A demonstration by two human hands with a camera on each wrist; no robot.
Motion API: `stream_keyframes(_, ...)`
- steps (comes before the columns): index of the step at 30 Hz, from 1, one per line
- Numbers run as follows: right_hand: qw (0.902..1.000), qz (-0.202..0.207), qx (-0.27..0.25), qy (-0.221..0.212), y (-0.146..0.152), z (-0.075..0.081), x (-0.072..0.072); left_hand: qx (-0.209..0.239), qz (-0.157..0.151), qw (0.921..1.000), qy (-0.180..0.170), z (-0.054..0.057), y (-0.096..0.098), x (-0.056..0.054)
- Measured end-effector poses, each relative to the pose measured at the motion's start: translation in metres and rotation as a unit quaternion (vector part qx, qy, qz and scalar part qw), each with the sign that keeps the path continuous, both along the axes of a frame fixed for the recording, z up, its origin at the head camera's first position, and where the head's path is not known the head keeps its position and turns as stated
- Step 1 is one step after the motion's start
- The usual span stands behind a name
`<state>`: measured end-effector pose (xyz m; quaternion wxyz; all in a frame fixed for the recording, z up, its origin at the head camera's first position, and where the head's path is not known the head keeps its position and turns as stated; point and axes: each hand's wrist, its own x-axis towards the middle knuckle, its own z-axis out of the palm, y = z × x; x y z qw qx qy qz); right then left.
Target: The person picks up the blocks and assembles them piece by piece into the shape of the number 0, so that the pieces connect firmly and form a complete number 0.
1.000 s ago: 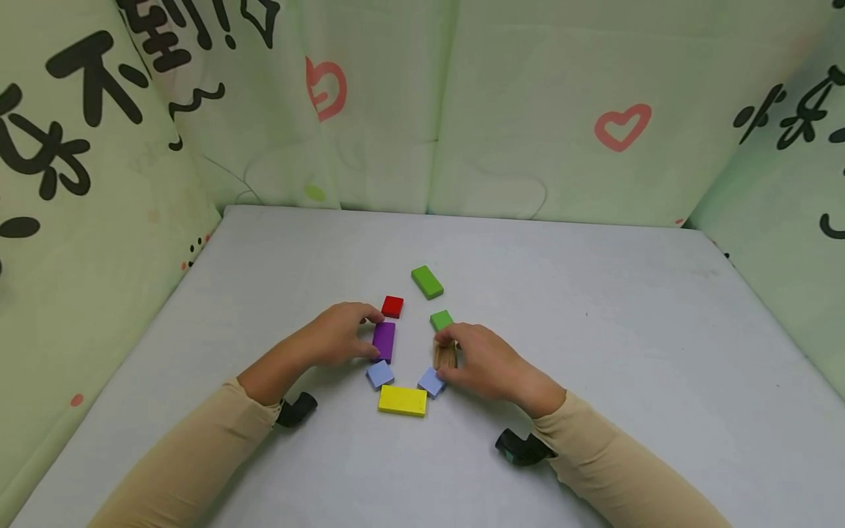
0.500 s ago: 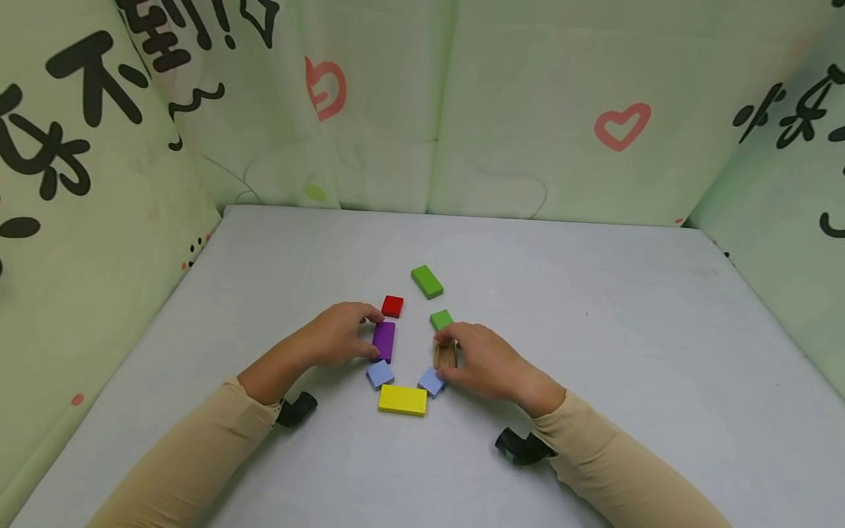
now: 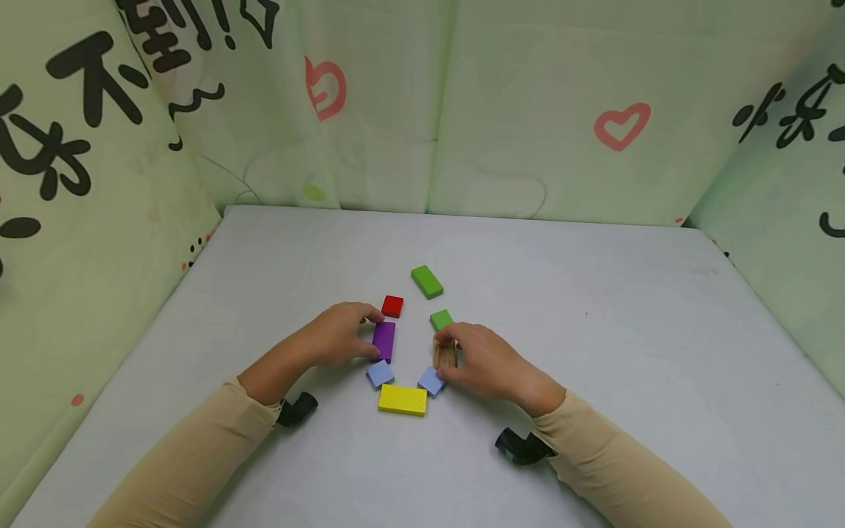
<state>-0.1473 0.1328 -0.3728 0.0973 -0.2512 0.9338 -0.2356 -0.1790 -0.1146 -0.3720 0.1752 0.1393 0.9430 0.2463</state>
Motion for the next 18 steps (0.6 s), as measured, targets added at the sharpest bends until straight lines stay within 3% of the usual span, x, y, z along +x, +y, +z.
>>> stream_keyframes(18,1.0,0.0,0.001,0.002,0.0005,0.0005,-0.0002,-0.009,-0.005,0.9999,0.007,0.0039,0.0012,-0.0002)
